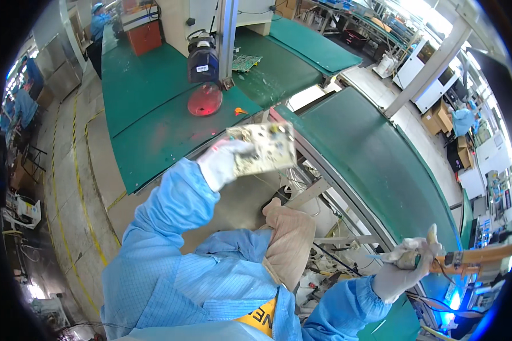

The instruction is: Manually assemble and secure components on circuit boards using an electric screwdriver at an assembly line.

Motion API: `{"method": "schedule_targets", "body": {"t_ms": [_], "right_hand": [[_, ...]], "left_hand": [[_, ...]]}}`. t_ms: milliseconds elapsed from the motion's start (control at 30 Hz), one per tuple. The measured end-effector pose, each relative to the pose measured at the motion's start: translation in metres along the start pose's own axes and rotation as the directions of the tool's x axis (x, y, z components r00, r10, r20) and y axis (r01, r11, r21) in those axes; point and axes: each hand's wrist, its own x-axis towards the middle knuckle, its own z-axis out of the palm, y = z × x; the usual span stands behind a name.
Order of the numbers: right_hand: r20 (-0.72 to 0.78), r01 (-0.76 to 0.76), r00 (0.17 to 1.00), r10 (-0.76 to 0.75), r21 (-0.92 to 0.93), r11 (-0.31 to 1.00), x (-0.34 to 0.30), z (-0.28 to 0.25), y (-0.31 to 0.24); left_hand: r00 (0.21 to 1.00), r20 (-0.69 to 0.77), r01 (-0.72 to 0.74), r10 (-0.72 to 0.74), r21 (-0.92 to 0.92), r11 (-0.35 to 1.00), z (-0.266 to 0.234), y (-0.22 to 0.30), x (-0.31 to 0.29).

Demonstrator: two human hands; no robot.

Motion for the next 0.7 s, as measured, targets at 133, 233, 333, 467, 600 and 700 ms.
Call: {"method": "schedule_targets", "body": {"t_ms": [133,233,333,467,600,700], "right_hand": [[0.172,0.133,0.978,-0.122,-0.052,0.99,0.001,0.007,0.008],[0.197,0.109,0.975,-0.102,-0.026,0.994,0.001,0.014,0.011],[0.245,0.123,0.963,-0.115,-0.018,0.992,0.004,0.016,0.015],[0.36,0.048,0.93,-0.073,0.078,0.996,0.004,0.017,0.018],[0.351,0.011,0.935,-0.044,0.097,0.995,0.0,0.02,0.021],[0.304,0.009,0.952,-0.039,0.099,0.995,-0.003,0.02,0.017]], "left_hand": [[0.953,0.21,0.232,-0.217,-0.053,0.971,0.04,-0.046,0.012],[0.925,0.278,0.262,-0.259,0.028,0.965,0.074,-0.074,0.001],[0.872,0.406,0.222,-0.274,0.17,0.96,0.085,-0.095,-0.009],[0.841,0.493,-0.038,-0.223,0.465,0.884,0.094,-0.103,-0.007],[0.824,0.532,-0.015,-0.194,0.363,0.932,0.099,-0.118,-0.006],[0.819,0.525,0.039,-0.23,0.349,0.936,0.093,-0.133,-0.007]]}}
